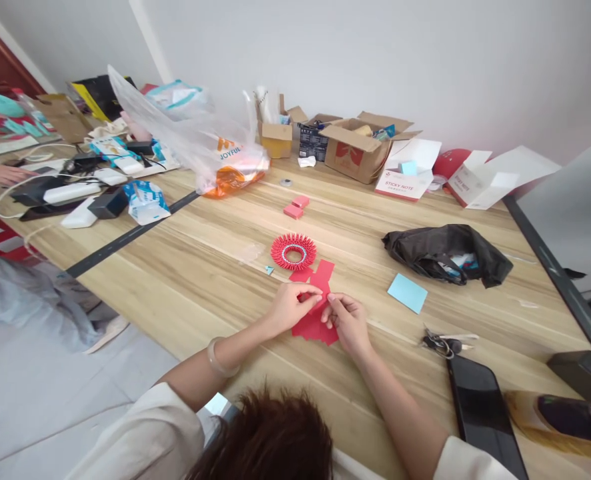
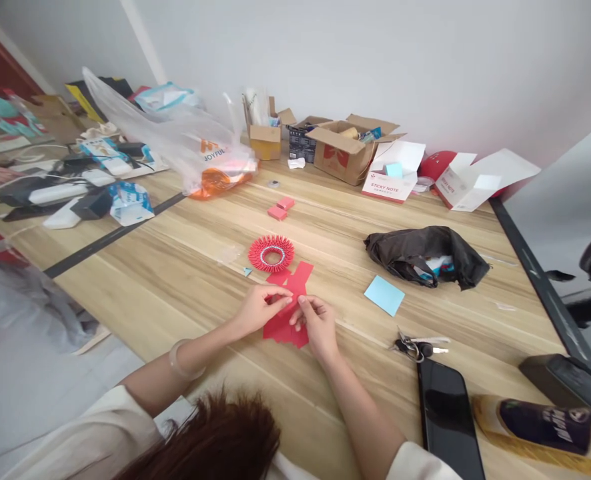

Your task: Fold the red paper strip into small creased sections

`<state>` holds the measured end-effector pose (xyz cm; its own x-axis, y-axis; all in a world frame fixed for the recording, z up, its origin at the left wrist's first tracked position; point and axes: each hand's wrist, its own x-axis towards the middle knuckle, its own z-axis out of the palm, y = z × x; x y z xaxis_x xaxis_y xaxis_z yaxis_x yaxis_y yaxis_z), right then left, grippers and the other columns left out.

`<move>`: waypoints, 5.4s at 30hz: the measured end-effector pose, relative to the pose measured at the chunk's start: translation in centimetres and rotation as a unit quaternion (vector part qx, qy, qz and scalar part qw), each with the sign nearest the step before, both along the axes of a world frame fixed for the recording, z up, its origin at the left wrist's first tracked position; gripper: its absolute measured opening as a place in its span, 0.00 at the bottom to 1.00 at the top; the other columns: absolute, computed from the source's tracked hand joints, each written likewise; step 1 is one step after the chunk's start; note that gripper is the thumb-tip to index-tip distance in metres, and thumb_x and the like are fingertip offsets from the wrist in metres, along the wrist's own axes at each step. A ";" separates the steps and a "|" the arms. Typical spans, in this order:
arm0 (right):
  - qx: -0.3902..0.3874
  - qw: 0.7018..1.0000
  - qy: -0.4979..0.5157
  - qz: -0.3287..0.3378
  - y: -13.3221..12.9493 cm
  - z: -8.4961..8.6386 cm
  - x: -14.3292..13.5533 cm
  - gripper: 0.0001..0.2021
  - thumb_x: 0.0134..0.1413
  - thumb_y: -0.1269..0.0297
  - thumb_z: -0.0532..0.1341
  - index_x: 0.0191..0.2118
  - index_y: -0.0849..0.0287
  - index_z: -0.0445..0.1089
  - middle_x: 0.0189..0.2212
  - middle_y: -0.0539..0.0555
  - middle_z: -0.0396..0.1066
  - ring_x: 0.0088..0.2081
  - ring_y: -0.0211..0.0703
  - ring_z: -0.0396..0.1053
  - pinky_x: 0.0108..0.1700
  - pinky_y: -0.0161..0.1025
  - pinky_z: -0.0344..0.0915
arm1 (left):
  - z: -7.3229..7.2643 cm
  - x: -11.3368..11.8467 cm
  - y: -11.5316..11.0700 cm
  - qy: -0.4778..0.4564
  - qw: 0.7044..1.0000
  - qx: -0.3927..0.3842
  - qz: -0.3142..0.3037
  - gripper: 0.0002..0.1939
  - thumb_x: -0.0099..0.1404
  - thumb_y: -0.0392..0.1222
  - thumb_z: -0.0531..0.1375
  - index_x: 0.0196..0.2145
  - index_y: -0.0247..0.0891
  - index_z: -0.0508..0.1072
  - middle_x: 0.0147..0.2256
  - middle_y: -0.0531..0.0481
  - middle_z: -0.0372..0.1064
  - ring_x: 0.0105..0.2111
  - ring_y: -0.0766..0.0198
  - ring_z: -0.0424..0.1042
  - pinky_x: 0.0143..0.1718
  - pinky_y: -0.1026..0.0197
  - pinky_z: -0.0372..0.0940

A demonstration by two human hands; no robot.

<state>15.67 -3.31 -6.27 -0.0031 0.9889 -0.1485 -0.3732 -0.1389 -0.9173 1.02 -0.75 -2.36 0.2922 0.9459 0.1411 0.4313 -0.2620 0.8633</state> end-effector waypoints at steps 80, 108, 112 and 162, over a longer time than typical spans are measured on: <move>0.105 0.989 -0.107 -0.009 0.4 -0.9 -0.6 0.18 0.42 0.50 0.62 0.32 0.59 0.61 0.09 0.45 0.65 0.06 0.30 0.51 0.09 0.27 0.42 | -1.6 -1.2 2.7 -0.004 0.996 0.077 -0.045 0.09 0.52 0.42 0.61 0.28 0.35 0.76 0.27 0.48 0.74 0.27 0.63 0.70 0.30 0.64 0.63; 0.052 0.997 -0.005 0.049 -2.3 -0.9 0.4 0.14 0.36 0.62 0.71 0.32 0.60 0.72 0.24 0.51 0.74 0.24 0.34 0.70 0.27 0.31 0.65 | -2.3 -1.3 -0.1 -0.021 0.995 -0.016 -0.099 0.13 0.54 0.46 0.61 0.26 0.30 0.76 0.21 0.48 0.72 0.17 0.70 0.63 0.19 0.67 0.57; 0.047 0.997 -0.011 0.060 -2.2 -1.1 0.4 0.13 0.37 0.62 0.70 0.31 0.60 0.71 0.24 0.52 0.74 0.24 0.35 0.70 0.28 0.32 0.66 | -2.2 -1.9 -0.1 -0.034 0.990 -0.049 -0.130 0.14 0.55 0.47 0.60 0.28 0.31 0.76 0.20 0.50 0.70 0.15 0.73 0.60 0.19 0.68 0.55; 0.061 0.996 -0.061 0.024 -2.2 -1.6 0.5 0.10 0.40 0.60 0.68 0.29 0.60 0.73 0.21 0.52 0.74 0.22 0.36 0.70 0.28 0.34 0.66 | -0.9 -2.4 -0.1 0.026 0.982 0.052 -0.183 0.08 0.55 0.37 0.59 0.30 0.34 0.78 0.30 0.46 0.76 0.29 0.63 0.71 0.30 0.65 0.62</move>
<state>16.16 -5.46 -7.85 -0.0402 0.9988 -0.0295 -0.2544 -0.0388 -0.9663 -1.42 -0.88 -3.23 0.6183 0.7583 0.2066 0.3350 -0.4920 0.8036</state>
